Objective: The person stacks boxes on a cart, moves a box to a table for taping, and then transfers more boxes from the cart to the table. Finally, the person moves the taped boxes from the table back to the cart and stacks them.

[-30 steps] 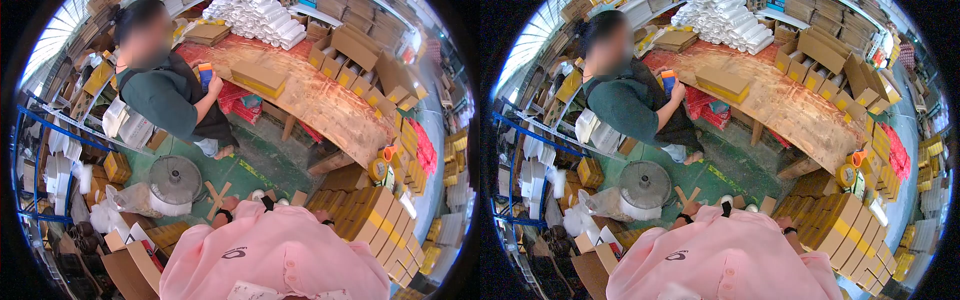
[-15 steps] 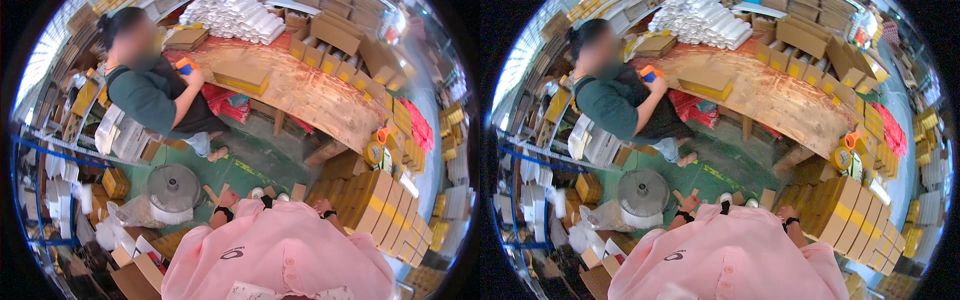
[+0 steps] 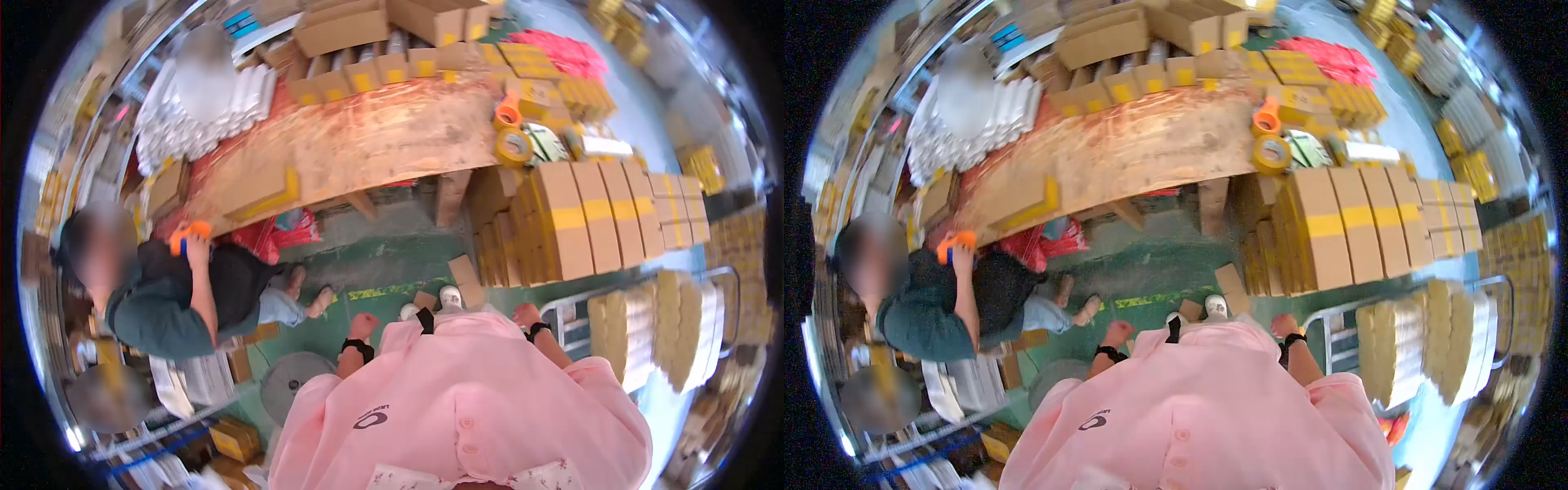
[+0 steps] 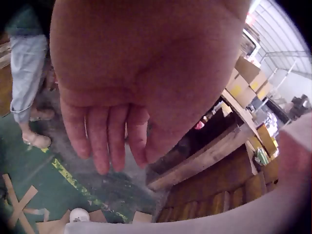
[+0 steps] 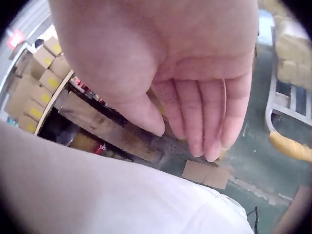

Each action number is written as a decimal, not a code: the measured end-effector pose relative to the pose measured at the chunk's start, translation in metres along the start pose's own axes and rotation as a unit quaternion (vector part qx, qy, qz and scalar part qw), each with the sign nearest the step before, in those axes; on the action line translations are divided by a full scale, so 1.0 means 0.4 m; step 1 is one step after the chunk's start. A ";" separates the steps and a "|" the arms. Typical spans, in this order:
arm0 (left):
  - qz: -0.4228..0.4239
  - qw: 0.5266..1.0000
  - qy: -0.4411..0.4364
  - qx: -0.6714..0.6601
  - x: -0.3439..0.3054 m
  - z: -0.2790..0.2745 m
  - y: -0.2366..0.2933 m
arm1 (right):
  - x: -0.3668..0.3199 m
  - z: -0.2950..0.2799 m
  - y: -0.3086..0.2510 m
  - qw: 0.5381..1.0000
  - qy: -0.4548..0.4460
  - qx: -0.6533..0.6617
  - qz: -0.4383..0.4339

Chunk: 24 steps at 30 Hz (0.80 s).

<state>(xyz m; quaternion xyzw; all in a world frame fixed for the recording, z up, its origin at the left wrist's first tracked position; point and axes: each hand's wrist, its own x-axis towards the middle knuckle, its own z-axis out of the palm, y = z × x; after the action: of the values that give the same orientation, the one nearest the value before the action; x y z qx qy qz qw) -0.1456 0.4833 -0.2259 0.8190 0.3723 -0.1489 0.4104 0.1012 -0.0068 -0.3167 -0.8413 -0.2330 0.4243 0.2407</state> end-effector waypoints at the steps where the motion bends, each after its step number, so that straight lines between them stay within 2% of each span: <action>1: 0.018 1.000 -0.009 0.016 0.045 0.012 -0.012 | -0.053 -0.011 -0.055 0.975 -0.009 -0.218 -0.044; 2: 0.037 0.999 -0.019 0.032 0.077 0.018 -0.009 | -0.093 -0.009 -0.080 0.901 -0.023 -0.425 -0.083; 5: 0.071 0.993 -0.077 0.056 0.095 -0.023 0.133 | -0.144 0.097 -0.015 0.941 -0.001 -0.321 0.105; 6: 0.082 0.991 -0.088 0.053 0.115 -0.014 0.151 | -0.183 0.103 -0.029 0.963 0.017 -0.230 0.139; 8: 0.104 0.988 -0.105 0.045 0.154 0.005 0.182 | -0.253 0.094 -0.076 0.978 0.057 -0.045 0.197; 9: 0.110 0.986 -0.120 0.047 0.166 0.011 0.205 | -0.261 0.118 -0.041 0.964 0.044 0.215 0.148; 10: 0.114 0.983 -0.132 0.048 0.172 0.015 0.232 | -0.244 0.179 0.074 0.885 0.030 0.458 0.083; 11: 0.118 0.981 -0.144 0.049 0.180 0.017 0.261 | -0.274 0.167 0.061 0.803 0.072 0.576 0.137; 12: 0.131 0.976 -0.161 0.060 0.193 0.016 0.303 | -0.298 0.122 0.020 0.749 0.167 0.602 0.219; 14: 0.155 0.965 -0.195 0.080 0.209 0.013 0.426 | -0.330 0.016 -0.024 0.711 0.322 0.574 0.247; 16: 0.209 0.951 -0.209 0.089 0.244 0.020 0.571 | -0.362 -0.104 -0.046 0.764 0.458 0.420 0.173; 17: 0.253 0.941 -0.215 0.063 0.243 0.014 0.658 | -0.395 -0.208 -0.134 0.646 0.493 0.560 0.165; 19: 0.303 0.924 -0.234 0.028 0.268 0.045 0.796 | -0.429 -0.353 -0.191 0.635 0.513 0.568 0.102; 20: 0.306 0.927 -0.216 0.033 0.223 0.038 0.896 | -0.429 -0.406 -0.204 0.619 0.515 0.582 0.112; 22: 0.277 0.917 -0.286 -0.037 0.206 0.091 1.012 | -0.428 -0.485 -0.231 0.642 0.521 0.559 0.070; 24: 0.201 0.911 -0.345 -0.103 0.134 0.125 1.118 | -0.396 -0.524 -0.223 0.645 0.543 0.532 0.076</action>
<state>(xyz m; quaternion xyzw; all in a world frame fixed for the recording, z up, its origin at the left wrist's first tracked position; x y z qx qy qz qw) 0.2212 0.2980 -0.0354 0.7273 0.0481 -0.2976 0.6166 0.1734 -0.0755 -0.0575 -0.6627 0.2700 -0.0406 0.6973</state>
